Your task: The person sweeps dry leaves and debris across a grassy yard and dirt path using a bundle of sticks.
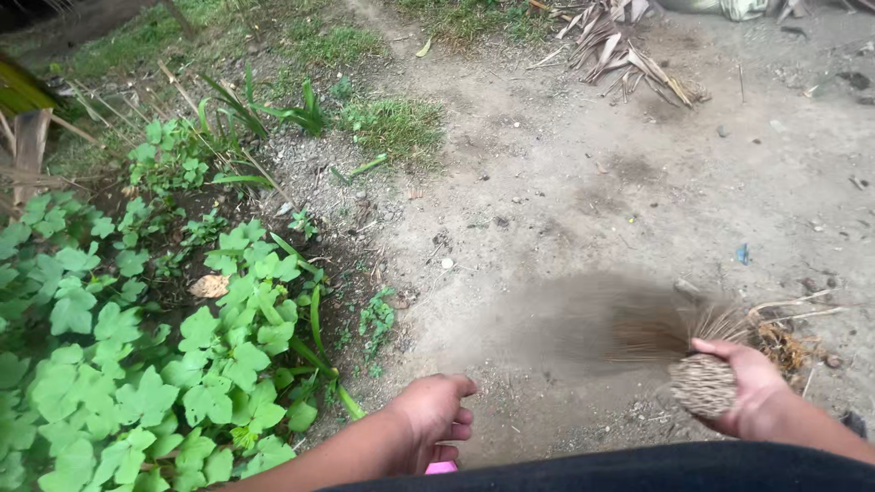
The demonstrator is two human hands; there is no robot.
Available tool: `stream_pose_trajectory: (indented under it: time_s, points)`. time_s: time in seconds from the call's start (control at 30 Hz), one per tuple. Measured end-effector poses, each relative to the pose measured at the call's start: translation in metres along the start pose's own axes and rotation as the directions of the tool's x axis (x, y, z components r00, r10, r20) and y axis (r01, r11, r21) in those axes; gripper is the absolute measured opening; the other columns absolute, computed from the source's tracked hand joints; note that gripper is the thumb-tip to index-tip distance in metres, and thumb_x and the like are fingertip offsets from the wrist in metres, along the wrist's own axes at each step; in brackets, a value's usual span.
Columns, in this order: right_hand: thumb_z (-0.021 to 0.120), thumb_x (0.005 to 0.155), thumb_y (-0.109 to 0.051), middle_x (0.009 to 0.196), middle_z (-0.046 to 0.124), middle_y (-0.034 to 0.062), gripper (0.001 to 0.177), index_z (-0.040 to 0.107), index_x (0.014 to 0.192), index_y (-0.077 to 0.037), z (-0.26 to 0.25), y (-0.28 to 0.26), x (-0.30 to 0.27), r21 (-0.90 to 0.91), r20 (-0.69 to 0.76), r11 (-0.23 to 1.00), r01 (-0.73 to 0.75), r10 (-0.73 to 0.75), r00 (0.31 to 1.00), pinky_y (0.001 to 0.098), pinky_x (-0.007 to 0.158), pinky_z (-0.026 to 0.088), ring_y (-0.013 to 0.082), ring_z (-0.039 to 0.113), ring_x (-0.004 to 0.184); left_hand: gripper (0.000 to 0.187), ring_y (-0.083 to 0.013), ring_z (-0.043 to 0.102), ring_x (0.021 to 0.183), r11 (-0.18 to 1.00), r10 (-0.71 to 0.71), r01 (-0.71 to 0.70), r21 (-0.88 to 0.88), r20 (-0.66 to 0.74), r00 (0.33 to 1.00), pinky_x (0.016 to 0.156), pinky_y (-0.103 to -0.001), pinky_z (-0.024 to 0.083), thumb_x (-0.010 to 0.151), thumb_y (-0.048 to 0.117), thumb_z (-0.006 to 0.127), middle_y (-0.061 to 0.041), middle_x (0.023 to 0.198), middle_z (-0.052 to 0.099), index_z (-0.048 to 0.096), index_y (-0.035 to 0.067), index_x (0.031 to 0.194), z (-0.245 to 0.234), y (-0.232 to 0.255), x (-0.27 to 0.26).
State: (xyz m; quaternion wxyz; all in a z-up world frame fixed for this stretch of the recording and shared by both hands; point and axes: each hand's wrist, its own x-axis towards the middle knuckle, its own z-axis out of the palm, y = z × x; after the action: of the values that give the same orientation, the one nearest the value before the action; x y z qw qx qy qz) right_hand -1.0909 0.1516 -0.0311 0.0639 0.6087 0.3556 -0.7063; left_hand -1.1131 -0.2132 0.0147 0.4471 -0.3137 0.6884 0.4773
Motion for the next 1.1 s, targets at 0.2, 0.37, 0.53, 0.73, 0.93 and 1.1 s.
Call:
stream_pose_trajectory:
  time_s: [0.2,0.37,0.53,0.73,0.93,1.1]
  points:
    - [0.064,0.093,-0.021,0.079,0.067,0.0135,0.018,0.060,0.102,-0.006,0.111,0.048,-0.050,-0.247,0.339,0.969,0.021,0.066,0.938,0.0409,0.058,0.057,0.0289,0.066,0.063,0.045,-0.0217,0.053,0.097,0.998,-0.022,0.019,-0.063,-0.039,0.999,0.084,-0.044,0.046,0.093,0.047,0.062,-0.005,0.108,0.057,0.056,0.018,0.127,-0.019,0.041,0.023]
    - [0.062,0.085,-0.028,0.075,0.068,0.0198,0.035,0.061,0.096,0.005,0.178,0.062,-0.034,-0.463,0.617,0.873,-0.153,0.441,0.651,0.0426,0.055,0.061,0.0318,0.069,0.060,0.057,-0.0229,0.059,0.112,0.972,0.183,-0.189,-0.141,-0.052,0.982,0.096,-0.048,0.051,0.092,0.044,0.060,-0.001,0.136,0.053,0.048,0.022,0.143,-0.059,0.099,0.042]
    - [0.067,0.091,-0.028,0.082,0.069,0.0194,0.031,0.061,0.105,-0.001,0.291,0.071,0.019,-0.720,0.518,0.687,-0.103,0.630,0.579,0.0433,0.059,0.061,0.0299,0.070,0.068,0.054,-0.0249,0.052,0.116,0.996,0.017,-0.018,-0.082,-0.013,1.000,0.100,-0.054,0.038,0.094,0.049,0.054,-0.008,0.140,0.058,0.052,0.027,0.143,-0.133,0.137,0.048]
    - [0.063,0.087,-0.033,0.077,0.067,0.0149,0.033,0.057,0.107,-0.008,0.406,0.074,-0.028,-0.679,0.319,0.734,0.018,0.274,0.907,0.0459,0.058,0.058,0.0299,0.064,0.062,0.054,-0.0275,0.059,0.122,0.978,0.125,-0.130,-0.165,-0.040,0.991,0.105,-0.050,0.048,0.093,0.044,0.059,-0.012,0.136,0.061,0.057,0.018,0.140,-0.242,0.148,0.100]
    - [0.067,0.085,-0.028,0.075,0.070,0.0204,0.034,0.058,0.103,0.001,0.479,0.089,-0.089,-0.574,0.620,0.819,-0.003,0.438,0.651,0.0431,0.053,0.060,0.0312,0.069,0.058,0.060,-0.0317,0.056,0.126,0.919,0.063,-0.127,-0.373,-0.178,0.982,0.106,-0.053,0.045,0.098,0.040,0.057,-0.012,0.147,0.051,0.035,0.022,0.151,-0.274,0.181,0.119]
    - [0.069,0.085,-0.029,0.075,0.069,0.0208,0.035,0.061,0.106,-0.002,0.528,0.067,-0.037,-0.570,0.639,0.792,-0.217,0.594,0.488,0.0409,0.052,0.059,0.0316,0.067,0.057,0.053,-0.0293,0.060,0.115,0.910,0.081,-0.127,-0.394,-0.131,0.988,0.096,-0.049,0.048,0.098,0.047,0.052,-0.014,0.134,0.058,0.043,0.021,0.144,-0.271,0.231,0.139]
